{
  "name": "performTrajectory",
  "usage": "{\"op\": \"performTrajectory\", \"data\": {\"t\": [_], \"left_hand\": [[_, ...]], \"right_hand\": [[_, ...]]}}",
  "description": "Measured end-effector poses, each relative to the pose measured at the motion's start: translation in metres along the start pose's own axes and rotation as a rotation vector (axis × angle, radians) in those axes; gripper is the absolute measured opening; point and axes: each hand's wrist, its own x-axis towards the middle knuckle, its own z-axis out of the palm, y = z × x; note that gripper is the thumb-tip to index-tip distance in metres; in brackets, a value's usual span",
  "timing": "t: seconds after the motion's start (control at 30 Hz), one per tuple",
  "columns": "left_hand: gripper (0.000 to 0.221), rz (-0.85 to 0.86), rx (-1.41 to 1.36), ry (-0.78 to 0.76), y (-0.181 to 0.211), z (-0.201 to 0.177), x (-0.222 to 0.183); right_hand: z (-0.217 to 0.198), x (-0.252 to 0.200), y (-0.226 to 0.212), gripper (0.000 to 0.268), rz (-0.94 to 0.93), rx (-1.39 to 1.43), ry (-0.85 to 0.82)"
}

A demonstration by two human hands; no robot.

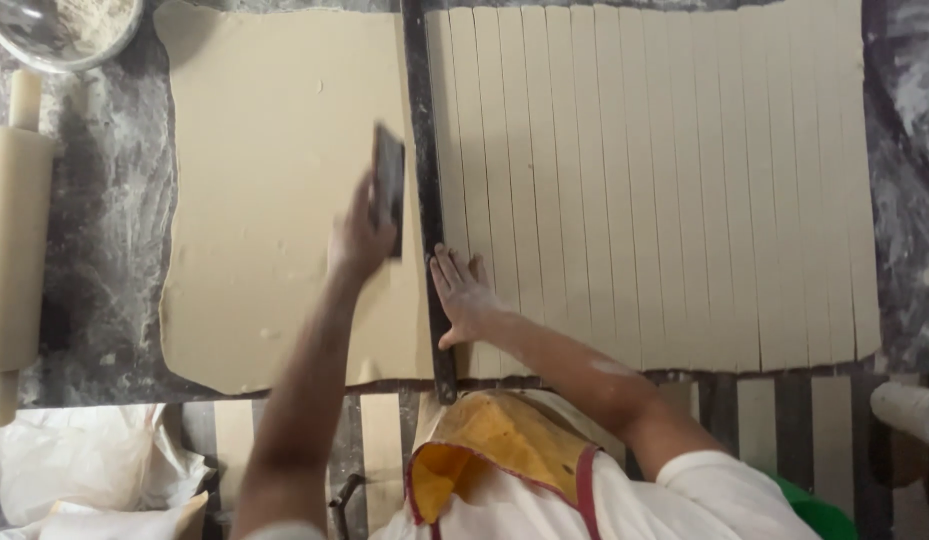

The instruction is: Roll out dough and cut it into even strips using a ruler and scraper.

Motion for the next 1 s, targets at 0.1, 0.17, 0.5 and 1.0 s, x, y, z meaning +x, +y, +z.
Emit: {"op": "performTrajectory", "data": {"t": [0.1,0.17,0.5,1.0], "left_hand": [[0.078,-0.218,0.158,-0.154,0.010,0.016,0.116],[0.079,-0.221,0.196,-0.126,-0.005,0.032,0.178],[0.076,-0.412,0.020,-0.208,0.042,0.019,0.272],[0.077,-0.237,-0.448,-0.414,0.000,-0.033,-0.366]], "right_hand": [[0.011,0.006,0.003,0.154,0.022,0.001,0.045],[0.008,0.011,0.001,0.155,0.031,-0.037,0.016],[0.005,0.012,0.001,0.155,-0.027,-0.059,-0.028],[-0.012,-0.009,-0.029,0.156,0.147,-0.016,-0.039]]}}
